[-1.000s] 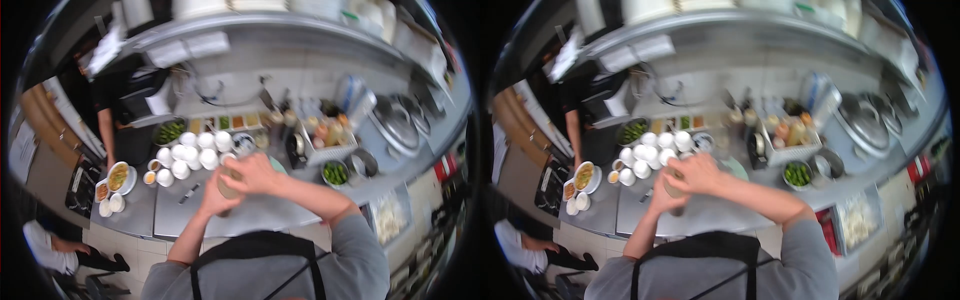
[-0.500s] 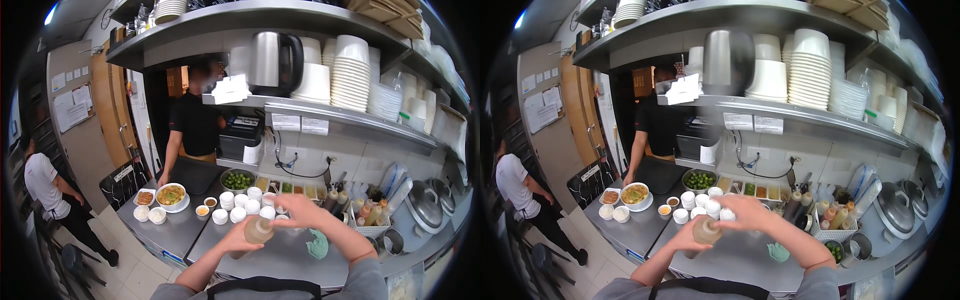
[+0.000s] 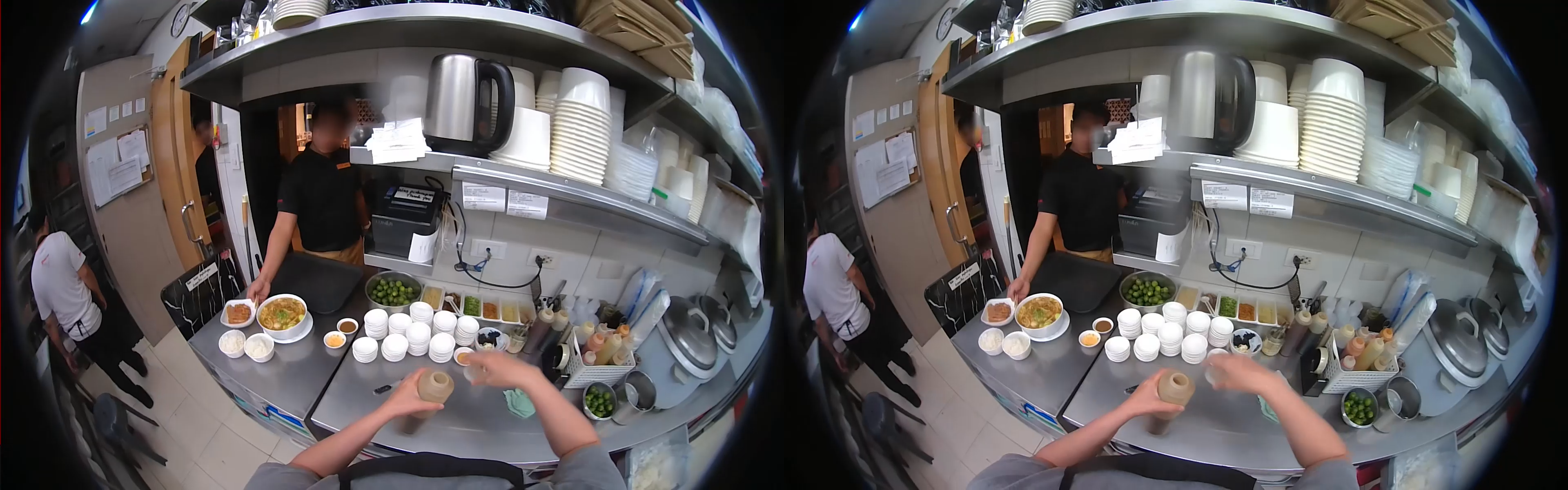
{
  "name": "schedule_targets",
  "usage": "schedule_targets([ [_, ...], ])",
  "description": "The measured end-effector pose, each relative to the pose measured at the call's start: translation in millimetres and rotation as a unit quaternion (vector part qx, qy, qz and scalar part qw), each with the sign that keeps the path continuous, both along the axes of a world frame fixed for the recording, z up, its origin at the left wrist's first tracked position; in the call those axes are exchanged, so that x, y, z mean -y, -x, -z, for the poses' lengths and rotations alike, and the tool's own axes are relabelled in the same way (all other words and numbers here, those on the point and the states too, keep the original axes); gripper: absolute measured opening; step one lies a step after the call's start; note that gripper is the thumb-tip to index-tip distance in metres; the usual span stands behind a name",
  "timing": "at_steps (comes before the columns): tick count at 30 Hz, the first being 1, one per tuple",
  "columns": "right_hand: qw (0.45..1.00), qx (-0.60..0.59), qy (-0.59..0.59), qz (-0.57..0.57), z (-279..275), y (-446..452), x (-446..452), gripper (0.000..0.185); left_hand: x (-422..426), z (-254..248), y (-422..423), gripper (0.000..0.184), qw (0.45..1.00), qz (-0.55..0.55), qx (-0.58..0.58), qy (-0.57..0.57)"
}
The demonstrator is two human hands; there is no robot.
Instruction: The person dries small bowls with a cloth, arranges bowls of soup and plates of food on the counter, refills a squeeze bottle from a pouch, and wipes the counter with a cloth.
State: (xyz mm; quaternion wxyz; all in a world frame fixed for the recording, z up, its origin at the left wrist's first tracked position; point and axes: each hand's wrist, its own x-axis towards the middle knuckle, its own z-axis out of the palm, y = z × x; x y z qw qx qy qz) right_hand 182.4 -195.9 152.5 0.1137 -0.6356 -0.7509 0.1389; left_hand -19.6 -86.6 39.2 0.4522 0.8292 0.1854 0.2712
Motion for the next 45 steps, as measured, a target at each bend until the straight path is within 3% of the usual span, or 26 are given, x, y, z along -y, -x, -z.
schedule_targets([
  [3,0.981,0.077,0.152,0.090,110.8,-24.9,10.2,0.049,12.9,26.5,-15.5,0.076,0.999,-0.014,-0.027,0.024],
  [5,0.971,0.101,0.186,0.108,166.7,-31.8,26.2,0.048,21.1,24.7,-29.1,0.075,0.998,-0.018,-0.047,0.047],
  [9,0.969,0.066,0.178,0.155,222.2,-31.2,53.0,0.052,38.8,23.5,-55.3,0.073,0.998,-0.015,-0.039,0.046],
  [11,0.978,0.000,0.070,0.198,234.7,-30.5,64.9,0.060,45.7,27.9,-67.7,0.073,0.999,-0.011,-0.024,0.030],
  [12,0.978,0.001,0.078,0.193,231.0,-33.3,69.5,0.060,47.9,26.5,-70.2,0.078,0.999,0.009,-0.017,0.036],
  [14,0.972,-0.021,0.032,0.231,211.4,-42.7,70.5,0.068,52.1,29.6,-67.3,0.083,0.998,0.020,-0.011,0.052],
  [16,0.971,-0.032,-0.087,0.222,191.8,-66.6,70.2,0.071,54.9,35.1,-55.3,0.096,1.000,-0.007,0.004,-0.024],
  [19,0.962,-0.019,-0.159,0.219,103.0,-86.7,67.9,0.067,52.7,32.5,-6.8,0.102,0.999,-0.011,-0.038,0.001],
  [22,0.954,-0.070,-0.176,0.232,-11.0,-60.8,63.7,0.061,40.9,48.3,61.6,0.096,0.993,-0.074,-0.081,0.054],
  [25,0.953,0.025,-0.239,0.184,-82.1,-41.2,46.9,0.056,32.5,34.7,141.4,0.085,0.970,-0.166,-0.148,0.093],
  [27,0.943,0.085,-0.281,0.158,-136.2,-7.4,31.9,0.054,22.8,34.9,191.8,0.076,0.965,-0.217,-0.087,0.117],
  [30,0.908,0.170,-0.371,0.096,-205.5,47.9,-2.6,0.049,-0.4,36.2,264.2,0.067,0.946,-0.296,-0.096,0.093],
  [34,0.860,0.185,-0.464,0.103,-277.2,140.4,-55.2,0.038,-31.6,14.9,358.3,0.060,0.943,-0.316,-0.074,0.065],
  [40,0.833,0.085,-0.544,0.059,-355.8,246.2,-148.4,0.027,-104.2,24.5,468.7,0.046,0.939,-0.342,-0.018,0.043],
  [45,0.795,0.155,-0.577,0.109,-401.7,289.4,-204.3,0.028,-187.6,13.5,497.1,0.040,0.931,-0.359,0.042,0.053],
])
